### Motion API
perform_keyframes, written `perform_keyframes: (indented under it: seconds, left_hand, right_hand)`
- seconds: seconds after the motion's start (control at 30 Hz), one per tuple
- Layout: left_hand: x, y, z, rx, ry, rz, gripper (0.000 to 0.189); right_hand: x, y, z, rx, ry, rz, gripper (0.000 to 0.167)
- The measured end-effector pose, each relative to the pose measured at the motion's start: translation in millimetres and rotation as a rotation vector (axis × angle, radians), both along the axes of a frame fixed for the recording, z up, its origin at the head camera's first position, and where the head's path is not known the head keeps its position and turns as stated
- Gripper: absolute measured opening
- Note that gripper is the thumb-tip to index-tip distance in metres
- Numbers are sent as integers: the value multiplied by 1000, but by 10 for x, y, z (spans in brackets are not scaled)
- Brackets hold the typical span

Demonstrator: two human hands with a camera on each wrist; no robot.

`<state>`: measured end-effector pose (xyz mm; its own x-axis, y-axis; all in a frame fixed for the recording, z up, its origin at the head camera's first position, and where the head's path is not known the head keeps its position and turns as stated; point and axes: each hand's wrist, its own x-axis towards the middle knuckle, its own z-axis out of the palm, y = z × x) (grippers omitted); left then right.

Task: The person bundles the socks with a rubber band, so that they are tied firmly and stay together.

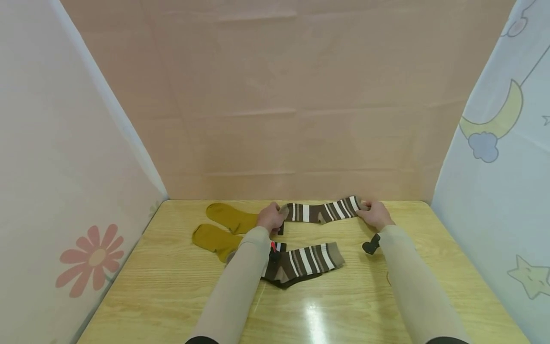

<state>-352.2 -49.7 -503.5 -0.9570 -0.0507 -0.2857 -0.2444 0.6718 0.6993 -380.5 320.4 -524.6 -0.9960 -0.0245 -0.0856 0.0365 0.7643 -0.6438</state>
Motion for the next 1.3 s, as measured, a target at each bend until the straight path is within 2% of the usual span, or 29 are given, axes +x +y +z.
perform_keyframes:
  seconds: [0.13,0.23,0.4,0.57,0.73,0.83,0.97,1.07,1.17,1.3]
  left_hand:
    - [-2,8,-5,3,-7,-7,19]
    - [-6,-5,-7,-1,-11,-5,13]
    - [-2,-57,19,-15,0,-17,13]
    - [24,-113,46,-8,23,-36,21]
    - [52,-151,47,104,4,-15,22]
    - [54,-166,25,191,-10,14,22]
    - [54,-179,0,296,-31,51,22]
    - [71,-186,16,368,-42,75,20]
    - [94,-191,43,393,-40,82,21]
    - [94,-205,81,359,-8,63,23]
  right_hand:
    - [8,-9,-30,-18,16,-18,45]
    - [11,-26,-49,-37,36,-33,45]
    - [-17,-66,-51,-91,45,-57,53]
    - [-44,-84,-34,-157,25,-81,65]
    - [-37,-89,-24,-229,-5,-80,68]
    - [-20,-97,-9,-260,15,-84,65]
    - [-11,-89,18,-232,76,-92,59]
    - [-2,-72,38,-235,73,-103,56]
    - [17,-61,68,-275,50,-114,57]
    - [41,-50,142,-341,6,-99,63]
